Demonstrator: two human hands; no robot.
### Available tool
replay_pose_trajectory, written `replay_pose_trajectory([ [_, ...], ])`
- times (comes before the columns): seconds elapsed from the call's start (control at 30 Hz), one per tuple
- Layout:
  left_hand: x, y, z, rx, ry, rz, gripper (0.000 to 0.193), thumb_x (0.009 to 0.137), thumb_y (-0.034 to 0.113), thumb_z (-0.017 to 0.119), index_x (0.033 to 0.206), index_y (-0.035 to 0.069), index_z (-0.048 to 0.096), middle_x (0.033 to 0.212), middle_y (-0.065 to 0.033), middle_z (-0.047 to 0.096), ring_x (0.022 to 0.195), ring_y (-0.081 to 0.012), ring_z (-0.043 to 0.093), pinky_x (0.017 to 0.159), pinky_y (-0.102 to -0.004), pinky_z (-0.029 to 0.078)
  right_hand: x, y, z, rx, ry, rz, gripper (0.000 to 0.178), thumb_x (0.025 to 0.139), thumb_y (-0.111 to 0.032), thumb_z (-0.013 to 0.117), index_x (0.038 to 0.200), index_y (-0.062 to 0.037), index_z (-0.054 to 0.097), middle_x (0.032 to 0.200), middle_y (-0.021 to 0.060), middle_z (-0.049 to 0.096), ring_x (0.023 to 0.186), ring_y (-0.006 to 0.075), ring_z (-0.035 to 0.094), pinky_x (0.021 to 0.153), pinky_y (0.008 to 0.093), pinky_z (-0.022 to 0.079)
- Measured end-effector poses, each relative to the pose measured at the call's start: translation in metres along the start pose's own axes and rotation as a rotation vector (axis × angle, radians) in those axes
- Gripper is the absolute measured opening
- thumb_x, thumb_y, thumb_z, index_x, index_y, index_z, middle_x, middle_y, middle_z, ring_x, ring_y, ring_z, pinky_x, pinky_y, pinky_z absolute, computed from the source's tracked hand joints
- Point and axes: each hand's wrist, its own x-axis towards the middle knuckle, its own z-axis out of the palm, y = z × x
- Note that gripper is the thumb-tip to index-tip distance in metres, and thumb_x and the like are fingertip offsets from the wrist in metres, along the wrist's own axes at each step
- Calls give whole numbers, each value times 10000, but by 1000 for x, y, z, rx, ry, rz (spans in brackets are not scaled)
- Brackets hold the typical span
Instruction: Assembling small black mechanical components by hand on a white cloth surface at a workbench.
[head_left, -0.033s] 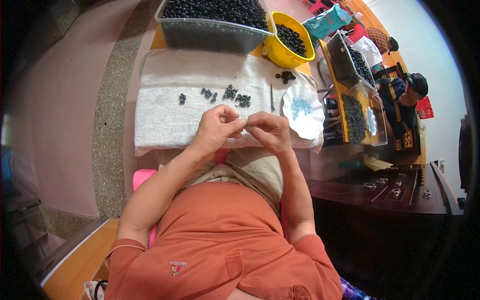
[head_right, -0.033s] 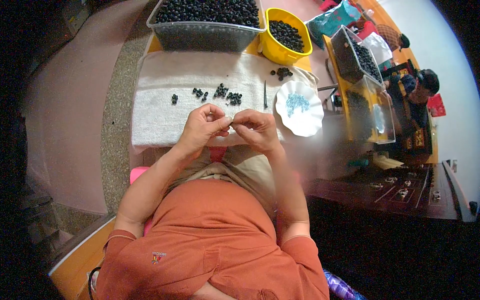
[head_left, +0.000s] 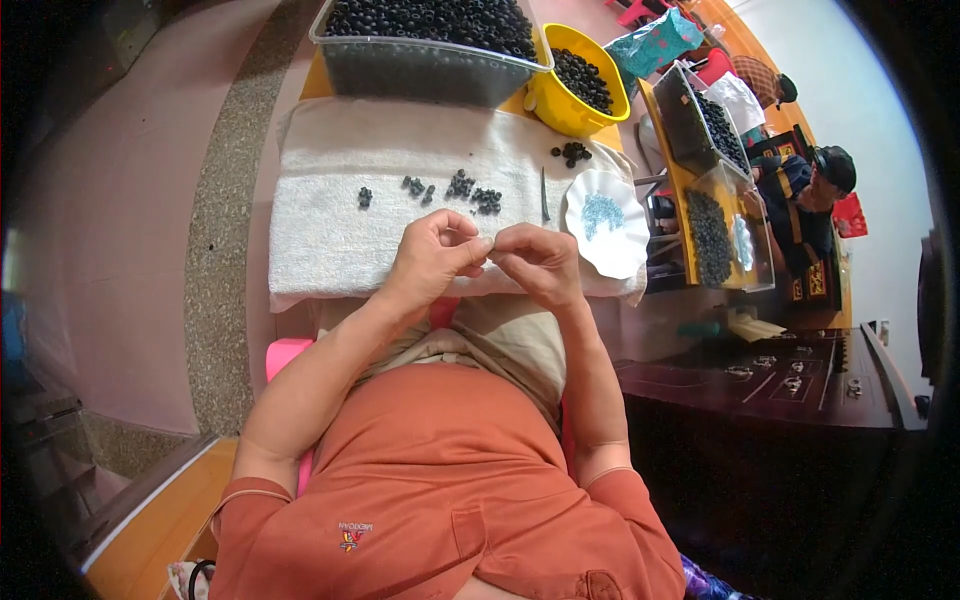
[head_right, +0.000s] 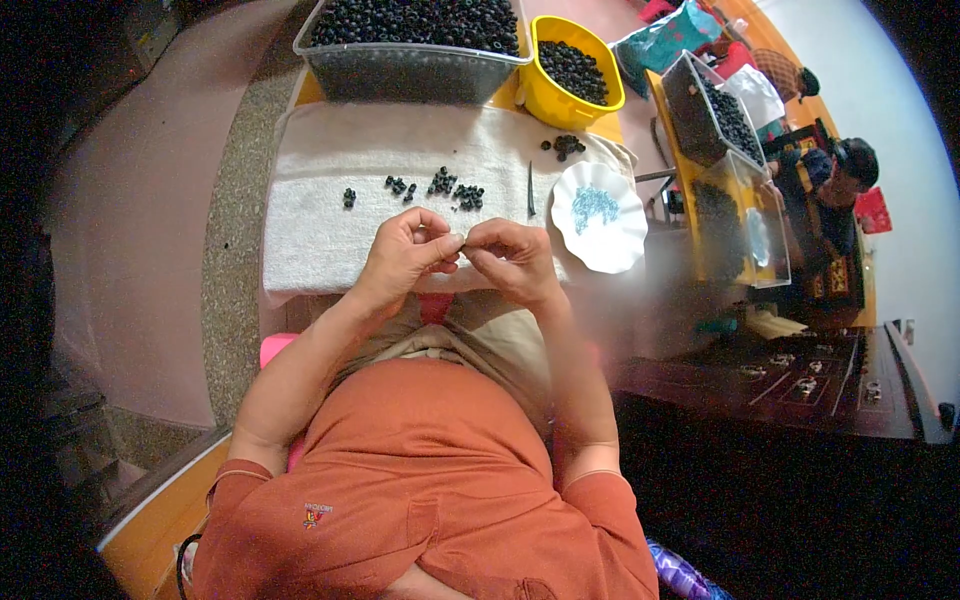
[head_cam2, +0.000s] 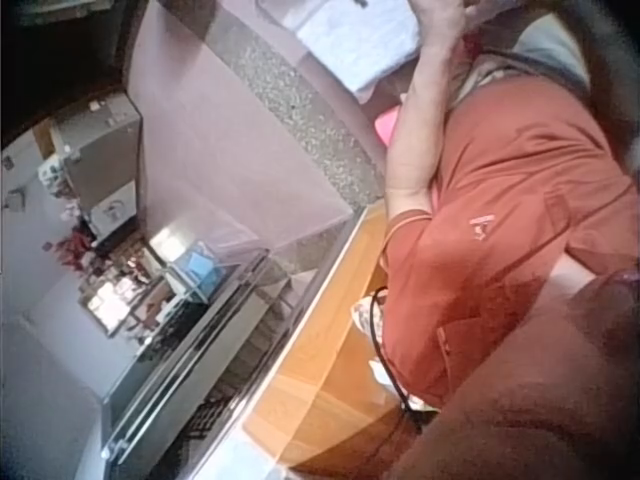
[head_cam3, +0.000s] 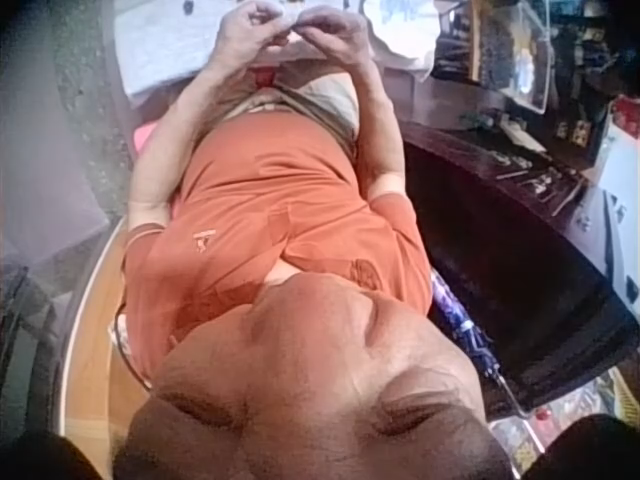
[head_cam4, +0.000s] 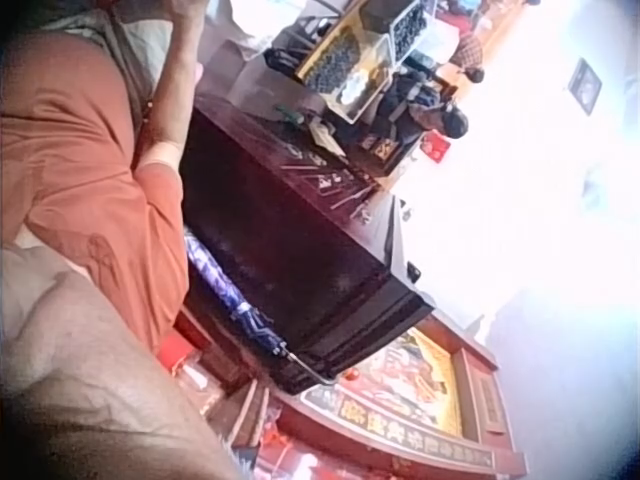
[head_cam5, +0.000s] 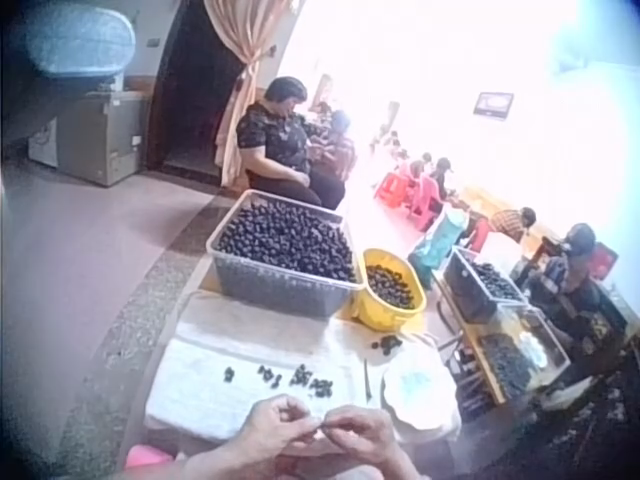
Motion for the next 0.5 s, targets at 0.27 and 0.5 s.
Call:
replay_pose_trajectory([
  [0.27, 0, 4, -2, 29, -9, -36, 229, 871, 121, 741, 984, 31, 563, 821, -48, 648, 712, -107, 642, 642, -231, 553, -1, 4, -2, -21, 10, 7, 114, 807, 111, 632, 891, 54, 684, 902, 74, 684, 831, 112, 623, 747, 245, 500],
  [0.5, 2, 2, -4, -19, -12, -9, 197, 882, 103, 723, 977, 37, 564, 824, -45, 650, 710, -108, 643, 637, -230, 556, 0, 8, -4, 11, 30, 12, 91, 805, 101, 644, 882, 63, 676, 890, 77, 677, 834, 109, 620, 743, 242, 503],
])
